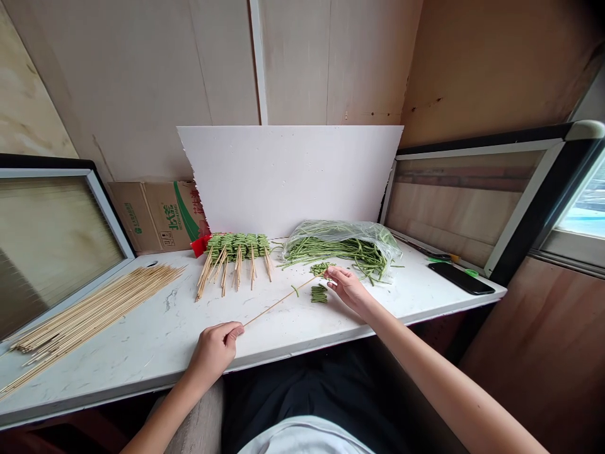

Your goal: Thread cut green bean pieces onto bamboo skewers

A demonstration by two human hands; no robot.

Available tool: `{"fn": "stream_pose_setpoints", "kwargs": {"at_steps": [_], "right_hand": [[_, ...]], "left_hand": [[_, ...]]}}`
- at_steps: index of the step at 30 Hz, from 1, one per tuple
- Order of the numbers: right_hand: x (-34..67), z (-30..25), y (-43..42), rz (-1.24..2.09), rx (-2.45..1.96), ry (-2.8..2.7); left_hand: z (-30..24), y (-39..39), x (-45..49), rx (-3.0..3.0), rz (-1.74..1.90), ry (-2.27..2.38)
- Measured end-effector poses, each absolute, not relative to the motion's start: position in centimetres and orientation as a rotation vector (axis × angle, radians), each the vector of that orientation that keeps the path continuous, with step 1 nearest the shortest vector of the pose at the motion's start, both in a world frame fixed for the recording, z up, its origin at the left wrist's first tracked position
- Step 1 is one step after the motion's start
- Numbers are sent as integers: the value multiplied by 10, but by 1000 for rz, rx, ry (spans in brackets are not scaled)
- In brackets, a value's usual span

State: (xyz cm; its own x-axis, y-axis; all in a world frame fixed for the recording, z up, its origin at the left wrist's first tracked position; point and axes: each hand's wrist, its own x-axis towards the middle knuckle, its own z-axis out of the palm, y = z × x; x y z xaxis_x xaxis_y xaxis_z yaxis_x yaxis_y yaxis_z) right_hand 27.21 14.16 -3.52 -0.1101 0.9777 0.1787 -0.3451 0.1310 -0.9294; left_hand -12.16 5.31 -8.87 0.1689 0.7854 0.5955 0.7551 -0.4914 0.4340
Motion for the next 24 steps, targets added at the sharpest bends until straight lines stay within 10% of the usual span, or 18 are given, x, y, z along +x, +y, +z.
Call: {"fn": "stream_pose_setpoints", "kwargs": {"at_steps": [24], "right_hand": [[266, -7, 129, 1165, -747, -1245]], "left_hand": [[-79, 47, -121, 2374, 1045, 1641]]}}
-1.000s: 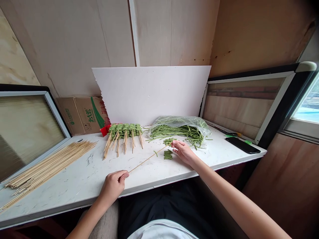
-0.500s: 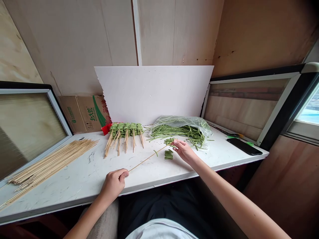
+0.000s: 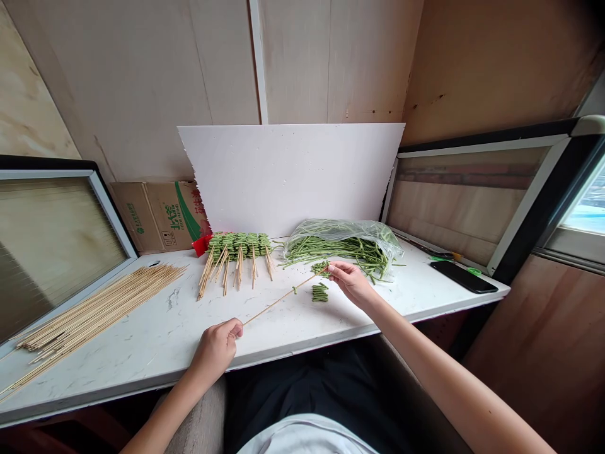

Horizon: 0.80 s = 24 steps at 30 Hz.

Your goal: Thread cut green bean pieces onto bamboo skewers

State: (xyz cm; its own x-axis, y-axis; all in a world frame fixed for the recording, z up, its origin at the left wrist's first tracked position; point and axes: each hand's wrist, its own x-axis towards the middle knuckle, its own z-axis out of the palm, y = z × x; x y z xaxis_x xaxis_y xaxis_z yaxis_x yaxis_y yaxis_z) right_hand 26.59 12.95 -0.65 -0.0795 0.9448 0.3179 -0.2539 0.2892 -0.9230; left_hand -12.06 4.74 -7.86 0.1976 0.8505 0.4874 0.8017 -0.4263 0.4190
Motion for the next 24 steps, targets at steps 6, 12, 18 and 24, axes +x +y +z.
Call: {"fn": "stream_pose_setpoints", "kwargs": {"at_steps": [6, 12, 18, 24], "right_hand": [[233, -22, 118, 1185, -776, -1403], [218, -27, 113, 1150, -801, -1366], [213, -27, 108, 1118, -820, -1404], [204, -25, 100, 1070, -795, -1438]], "left_hand": [[-78, 47, -120, 2378, 1029, 1627], [-79, 48, -119, 2345, 1010, 1627], [-77, 47, -119, 2369, 952, 1656], [-76, 47, -120, 2423, 920, 1664]]}}
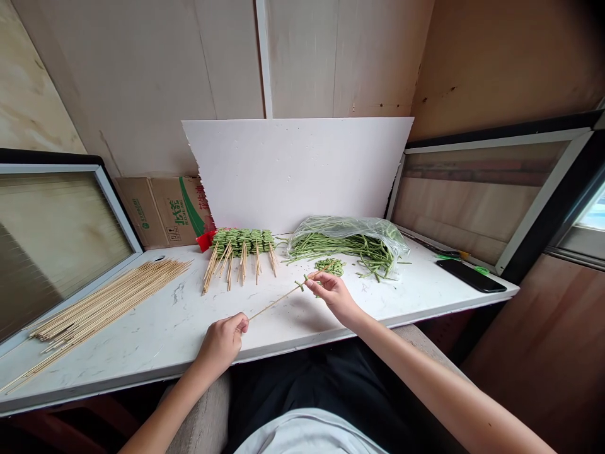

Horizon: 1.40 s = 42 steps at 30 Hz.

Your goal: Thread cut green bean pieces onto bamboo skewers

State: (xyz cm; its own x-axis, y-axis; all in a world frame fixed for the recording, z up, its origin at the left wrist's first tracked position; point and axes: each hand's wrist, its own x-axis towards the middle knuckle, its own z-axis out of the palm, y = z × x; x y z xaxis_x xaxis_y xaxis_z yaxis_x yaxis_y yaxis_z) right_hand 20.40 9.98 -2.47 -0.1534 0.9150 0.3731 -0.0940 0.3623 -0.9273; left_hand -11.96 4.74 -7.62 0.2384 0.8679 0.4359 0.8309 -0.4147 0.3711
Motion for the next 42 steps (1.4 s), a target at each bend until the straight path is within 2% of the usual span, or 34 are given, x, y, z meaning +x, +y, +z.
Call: {"fn": "stream_pose_setpoints", "kwargs": {"at_steps": [25, 29, 35, 42], "right_hand": [[212, -16, 102, 1131, -749, -1421], [251, -9, 125, 938, -887, -1538], [289, -19, 147, 408, -1142, -1872], [280, -53, 151, 167, -1409, -1879]], "left_hand": [[-73, 45, -118, 2341, 952, 1624], [-73, 45, -118, 2288, 973, 1611], [-72, 46, -119, 2244, 1051, 1566], [-70, 45, -119, 2255, 1058, 1567]]}}
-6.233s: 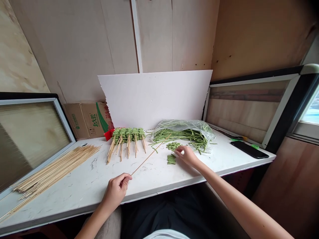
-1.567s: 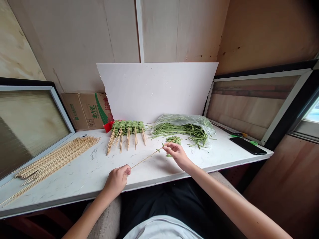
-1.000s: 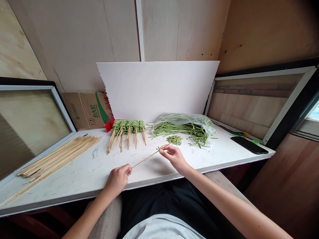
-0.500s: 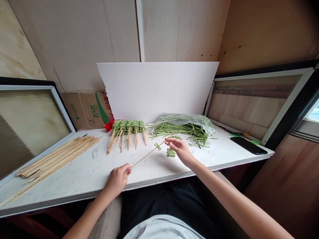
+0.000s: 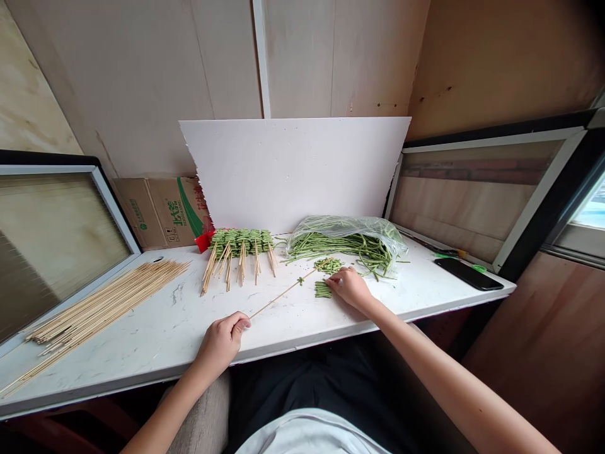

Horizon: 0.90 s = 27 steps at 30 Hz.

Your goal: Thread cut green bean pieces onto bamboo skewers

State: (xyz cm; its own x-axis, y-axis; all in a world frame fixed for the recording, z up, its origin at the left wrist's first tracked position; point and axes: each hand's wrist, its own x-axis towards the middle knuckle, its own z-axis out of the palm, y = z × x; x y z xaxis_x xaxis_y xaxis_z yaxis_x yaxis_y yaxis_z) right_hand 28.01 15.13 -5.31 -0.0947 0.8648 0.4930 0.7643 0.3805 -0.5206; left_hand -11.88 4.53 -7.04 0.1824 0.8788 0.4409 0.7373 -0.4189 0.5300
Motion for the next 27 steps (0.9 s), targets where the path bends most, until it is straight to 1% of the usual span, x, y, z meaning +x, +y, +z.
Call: {"fn": "stream_pose_setpoints", "kwargs": {"at_steps": [5, 9, 13, 21, 24, 27], "right_hand": [[276, -63, 156, 213, -1302, -1840], [274, -58, 154, 298, -1288, -1797], [274, -49, 152, 539, -1188, -1616], [275, -41, 148, 1197, -855, -1300], [276, -38, 146, 1311, -816, -1224], [277, -37, 145, 1349, -817, -1190]], "left_hand": [[-71, 46, -118, 2261, 1052, 1575], [-70, 45, -117, 2252, 1063, 1573], [-69, 45, -117, 2247, 1060, 1571], [-71, 45, -118, 2247, 1050, 1554], [-72, 45, -118, 2246, 1050, 1558], [-72, 45, -118, 2243, 1052, 1556]]}}
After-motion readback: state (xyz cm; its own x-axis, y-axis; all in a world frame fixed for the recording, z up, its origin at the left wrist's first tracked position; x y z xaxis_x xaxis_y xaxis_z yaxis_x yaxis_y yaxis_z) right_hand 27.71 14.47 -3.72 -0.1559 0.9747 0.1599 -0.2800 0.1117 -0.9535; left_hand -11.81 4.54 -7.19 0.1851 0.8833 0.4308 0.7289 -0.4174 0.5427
